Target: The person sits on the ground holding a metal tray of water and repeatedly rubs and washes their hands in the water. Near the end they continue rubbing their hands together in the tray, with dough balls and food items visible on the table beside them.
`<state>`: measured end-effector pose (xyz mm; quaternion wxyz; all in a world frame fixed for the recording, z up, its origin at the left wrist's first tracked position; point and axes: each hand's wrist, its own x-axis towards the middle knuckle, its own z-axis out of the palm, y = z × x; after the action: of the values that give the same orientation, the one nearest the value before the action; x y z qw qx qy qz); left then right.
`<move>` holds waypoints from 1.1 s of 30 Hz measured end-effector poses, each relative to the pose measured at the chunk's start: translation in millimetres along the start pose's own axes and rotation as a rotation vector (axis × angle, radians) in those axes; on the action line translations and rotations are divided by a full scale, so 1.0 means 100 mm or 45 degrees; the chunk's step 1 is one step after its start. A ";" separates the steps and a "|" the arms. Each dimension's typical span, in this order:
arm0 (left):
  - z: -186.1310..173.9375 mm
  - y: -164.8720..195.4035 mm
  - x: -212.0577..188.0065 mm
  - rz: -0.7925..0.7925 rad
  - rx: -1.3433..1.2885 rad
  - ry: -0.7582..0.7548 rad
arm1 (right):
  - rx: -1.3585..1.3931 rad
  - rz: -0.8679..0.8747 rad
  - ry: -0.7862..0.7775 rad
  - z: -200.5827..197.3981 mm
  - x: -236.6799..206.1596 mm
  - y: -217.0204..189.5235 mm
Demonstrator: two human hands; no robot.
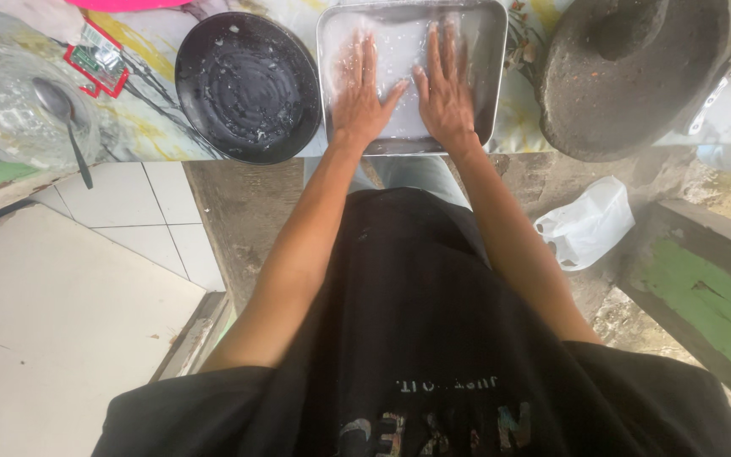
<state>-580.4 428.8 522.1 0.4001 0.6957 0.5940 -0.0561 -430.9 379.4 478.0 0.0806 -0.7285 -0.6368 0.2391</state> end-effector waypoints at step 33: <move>-0.15 -0.13 0.01 -0.078 -2.042 -0.378 | 1.281 0.584 0.054 -0.05 0.04 -0.02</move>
<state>-597.4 438.9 525.4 0.8492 0.1666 0.4130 0.2837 -430.0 384.8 482.1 0.3776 -0.7249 -0.2672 0.5105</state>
